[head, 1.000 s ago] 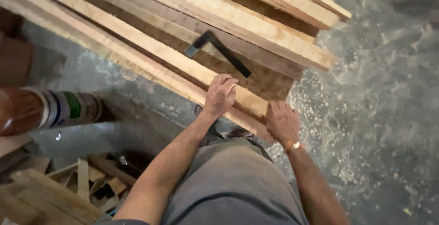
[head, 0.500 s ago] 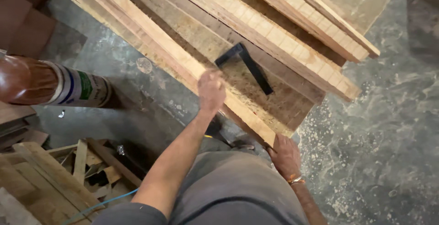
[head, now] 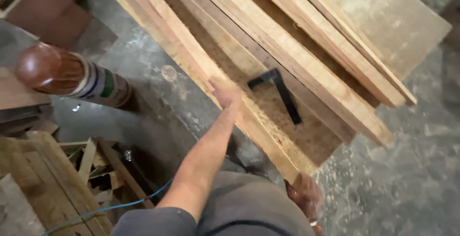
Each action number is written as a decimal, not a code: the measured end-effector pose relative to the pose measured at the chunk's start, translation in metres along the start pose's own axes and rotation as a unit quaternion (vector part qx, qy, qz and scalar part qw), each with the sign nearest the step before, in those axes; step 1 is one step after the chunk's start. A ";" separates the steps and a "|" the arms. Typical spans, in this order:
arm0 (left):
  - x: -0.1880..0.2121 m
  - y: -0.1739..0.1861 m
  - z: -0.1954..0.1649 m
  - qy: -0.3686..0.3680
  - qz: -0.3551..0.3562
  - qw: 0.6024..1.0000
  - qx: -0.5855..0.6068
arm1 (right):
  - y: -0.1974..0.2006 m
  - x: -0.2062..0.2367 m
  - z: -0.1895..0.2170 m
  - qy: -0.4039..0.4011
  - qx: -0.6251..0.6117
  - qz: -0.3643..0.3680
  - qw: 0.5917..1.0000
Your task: The person measures wooden slats on a workbench using an L-shaped square and marks them with a pencil. They reposition the square along each slat, then lift and stack the measured slats on the bench.
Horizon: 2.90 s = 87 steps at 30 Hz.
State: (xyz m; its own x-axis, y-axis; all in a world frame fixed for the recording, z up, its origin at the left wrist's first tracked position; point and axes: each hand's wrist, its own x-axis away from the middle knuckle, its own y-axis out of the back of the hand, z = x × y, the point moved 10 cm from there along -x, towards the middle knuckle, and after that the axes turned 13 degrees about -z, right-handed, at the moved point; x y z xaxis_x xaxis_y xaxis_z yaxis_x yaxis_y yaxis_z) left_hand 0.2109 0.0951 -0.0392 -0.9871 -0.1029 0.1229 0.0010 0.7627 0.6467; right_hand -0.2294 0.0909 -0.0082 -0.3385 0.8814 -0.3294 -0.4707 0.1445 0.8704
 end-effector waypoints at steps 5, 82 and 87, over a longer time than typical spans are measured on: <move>-0.003 -0.005 0.007 0.053 0.023 0.998 -0.005 | -0.004 0.001 -0.004 0.004 -0.022 -0.017 1.000; -0.092 -0.112 -0.083 0.245 0.321 0.803 0.439 | 0.006 -0.055 -0.013 -0.052 0.106 0.134 0.984; -0.077 -0.093 -0.075 0.221 0.354 0.783 0.461 | 0.029 -0.046 -0.002 -0.097 0.077 0.130 0.984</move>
State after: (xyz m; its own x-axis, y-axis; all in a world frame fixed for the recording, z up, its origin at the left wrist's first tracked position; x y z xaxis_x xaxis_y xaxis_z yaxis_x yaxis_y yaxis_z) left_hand 0.2991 -0.0152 -0.0525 -0.6390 0.4995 0.5849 0.2059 0.8438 -0.4956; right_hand -0.2289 0.0541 0.0313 -0.2614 0.9649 -0.0247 -0.2544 -0.0441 0.9661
